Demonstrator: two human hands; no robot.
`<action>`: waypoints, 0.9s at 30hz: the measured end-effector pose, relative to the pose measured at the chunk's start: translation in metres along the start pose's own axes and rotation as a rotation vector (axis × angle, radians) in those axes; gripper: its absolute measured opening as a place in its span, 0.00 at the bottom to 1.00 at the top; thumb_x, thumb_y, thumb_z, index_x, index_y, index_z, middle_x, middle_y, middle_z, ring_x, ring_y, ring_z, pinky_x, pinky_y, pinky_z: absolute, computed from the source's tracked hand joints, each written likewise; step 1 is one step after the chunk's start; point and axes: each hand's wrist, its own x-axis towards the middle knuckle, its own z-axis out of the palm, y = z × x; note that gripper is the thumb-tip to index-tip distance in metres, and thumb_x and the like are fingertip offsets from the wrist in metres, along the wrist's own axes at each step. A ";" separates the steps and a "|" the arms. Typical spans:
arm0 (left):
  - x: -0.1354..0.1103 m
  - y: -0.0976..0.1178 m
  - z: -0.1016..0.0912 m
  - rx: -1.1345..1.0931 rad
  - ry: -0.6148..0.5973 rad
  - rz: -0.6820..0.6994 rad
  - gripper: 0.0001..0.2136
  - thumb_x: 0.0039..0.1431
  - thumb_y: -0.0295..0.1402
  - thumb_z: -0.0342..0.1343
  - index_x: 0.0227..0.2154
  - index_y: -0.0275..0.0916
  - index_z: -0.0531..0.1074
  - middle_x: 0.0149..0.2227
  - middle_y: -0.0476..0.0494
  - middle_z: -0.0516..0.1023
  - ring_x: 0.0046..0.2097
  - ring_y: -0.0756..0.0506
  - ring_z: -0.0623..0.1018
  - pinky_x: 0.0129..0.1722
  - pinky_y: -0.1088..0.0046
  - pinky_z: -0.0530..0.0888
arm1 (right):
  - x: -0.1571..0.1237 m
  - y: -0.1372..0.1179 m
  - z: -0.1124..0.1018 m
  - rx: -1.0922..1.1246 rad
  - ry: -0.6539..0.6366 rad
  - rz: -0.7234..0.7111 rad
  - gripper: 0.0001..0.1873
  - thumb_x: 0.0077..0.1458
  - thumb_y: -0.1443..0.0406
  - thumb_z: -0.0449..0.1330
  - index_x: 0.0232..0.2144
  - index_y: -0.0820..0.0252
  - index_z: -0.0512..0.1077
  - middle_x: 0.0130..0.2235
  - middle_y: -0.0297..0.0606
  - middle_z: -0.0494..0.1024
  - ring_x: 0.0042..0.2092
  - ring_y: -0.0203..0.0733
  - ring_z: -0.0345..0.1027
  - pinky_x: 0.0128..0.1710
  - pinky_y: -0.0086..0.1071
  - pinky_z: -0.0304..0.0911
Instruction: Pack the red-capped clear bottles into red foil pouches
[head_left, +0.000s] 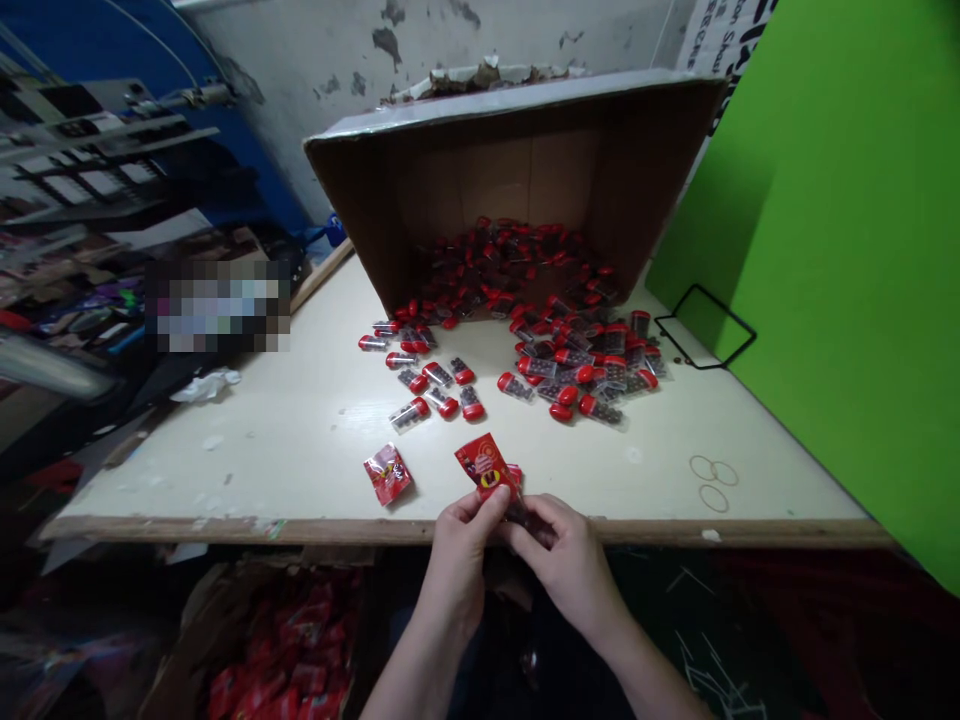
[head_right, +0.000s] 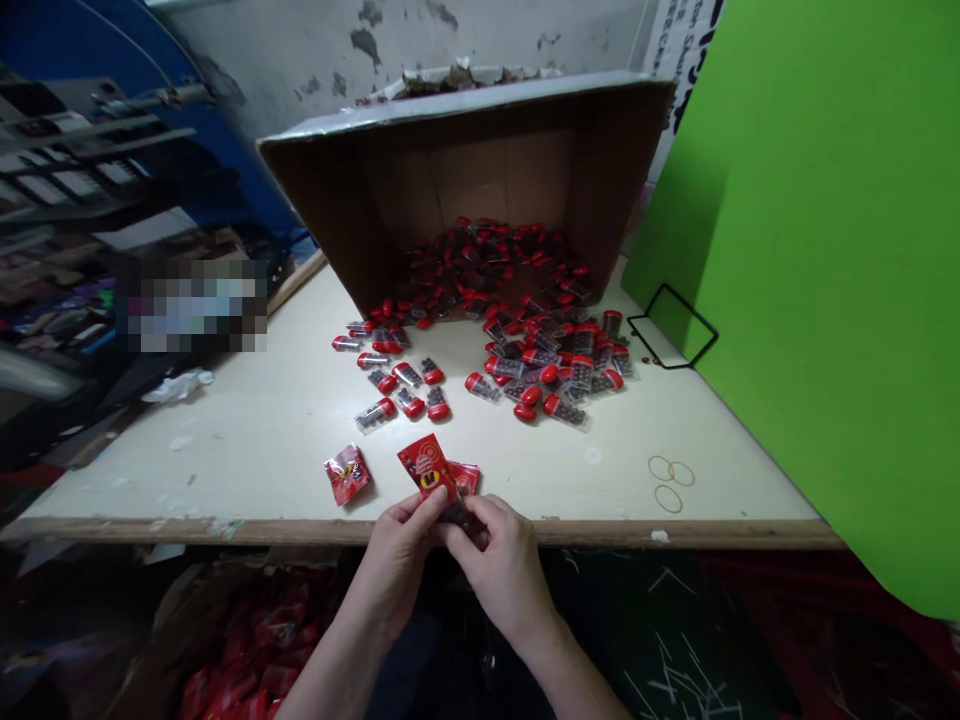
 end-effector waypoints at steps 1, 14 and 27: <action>-0.001 0.002 0.000 0.005 0.001 0.003 0.14 0.47 0.37 0.62 0.34 0.33 0.78 0.29 0.40 0.79 0.30 0.47 0.76 0.31 0.74 0.70 | 0.000 -0.001 -0.001 -0.041 0.013 -0.014 0.08 0.52 0.60 0.60 0.27 0.59 0.73 0.27 0.35 0.72 0.28 0.38 0.64 0.28 0.29 0.61; -0.006 0.001 0.002 0.041 0.069 0.034 0.10 0.44 0.36 0.64 0.28 0.34 0.78 0.24 0.44 0.78 0.25 0.49 0.74 0.28 0.74 0.70 | -0.004 -0.005 0.002 0.059 -0.002 0.040 0.12 0.53 0.57 0.59 0.26 0.59 0.71 0.28 0.35 0.72 0.29 0.39 0.65 0.28 0.28 0.62; -0.004 0.000 -0.003 -0.022 0.027 0.038 0.12 0.49 0.36 0.61 0.34 0.34 0.77 0.28 0.44 0.77 0.30 0.48 0.74 0.31 0.75 0.69 | -0.012 0.008 -0.003 0.038 -0.118 0.102 0.15 0.58 0.55 0.53 0.28 0.59 0.69 0.24 0.33 0.71 0.25 0.36 0.66 0.21 0.25 0.61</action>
